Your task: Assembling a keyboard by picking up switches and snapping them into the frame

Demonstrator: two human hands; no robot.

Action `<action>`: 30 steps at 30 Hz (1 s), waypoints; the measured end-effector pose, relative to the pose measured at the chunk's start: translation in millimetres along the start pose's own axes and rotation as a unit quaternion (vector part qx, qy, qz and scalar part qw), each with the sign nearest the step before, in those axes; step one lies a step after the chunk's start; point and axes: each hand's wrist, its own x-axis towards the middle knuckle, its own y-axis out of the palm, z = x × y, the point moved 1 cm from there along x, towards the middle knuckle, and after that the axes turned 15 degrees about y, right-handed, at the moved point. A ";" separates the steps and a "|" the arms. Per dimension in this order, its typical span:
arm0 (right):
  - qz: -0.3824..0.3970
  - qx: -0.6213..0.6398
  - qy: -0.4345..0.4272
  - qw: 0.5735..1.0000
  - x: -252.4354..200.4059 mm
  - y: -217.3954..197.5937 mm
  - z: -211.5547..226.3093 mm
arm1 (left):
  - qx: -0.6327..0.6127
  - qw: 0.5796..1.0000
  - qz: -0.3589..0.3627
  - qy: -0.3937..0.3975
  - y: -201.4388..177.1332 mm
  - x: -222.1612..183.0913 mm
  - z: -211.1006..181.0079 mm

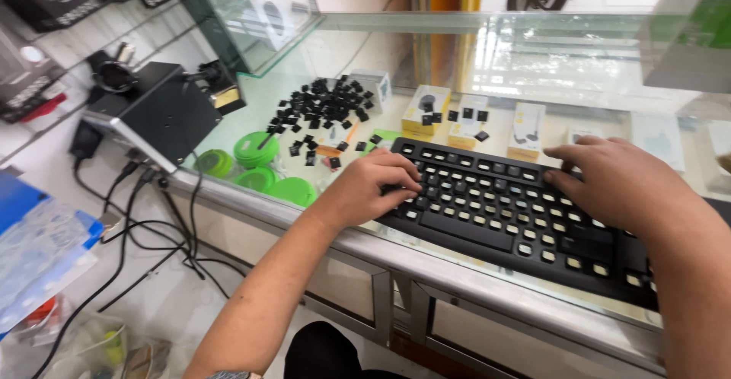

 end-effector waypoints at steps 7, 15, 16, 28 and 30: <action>0.003 -0.012 0.011 1.000 4.6 4.4 1.7 | 0.006 1.000 -0.006 -0.012 1.5 0.0 -3.6; -0.005 -0.037 0.020 0.999 10.5 11.3 -0.4 | 0.033 0.999 0.001 0.001 9.3 -7.6 6.6; -0.006 -0.035 0.018 0.999 8.0 8.8 1.0 | 0.036 0.999 0.002 0.001 4.3 -6.6 3.4; -0.020 -0.029 0.029 0.999 7.7 5.3 2.6 | 0.288 0.817 -0.157 -0.475 -143.4 -116.3 126.4; -0.029 -0.016 0.021 0.999 12.9 9.0 0.5 | 0.277 0.791 -0.096 -0.537 -140.6 -111.5 128.5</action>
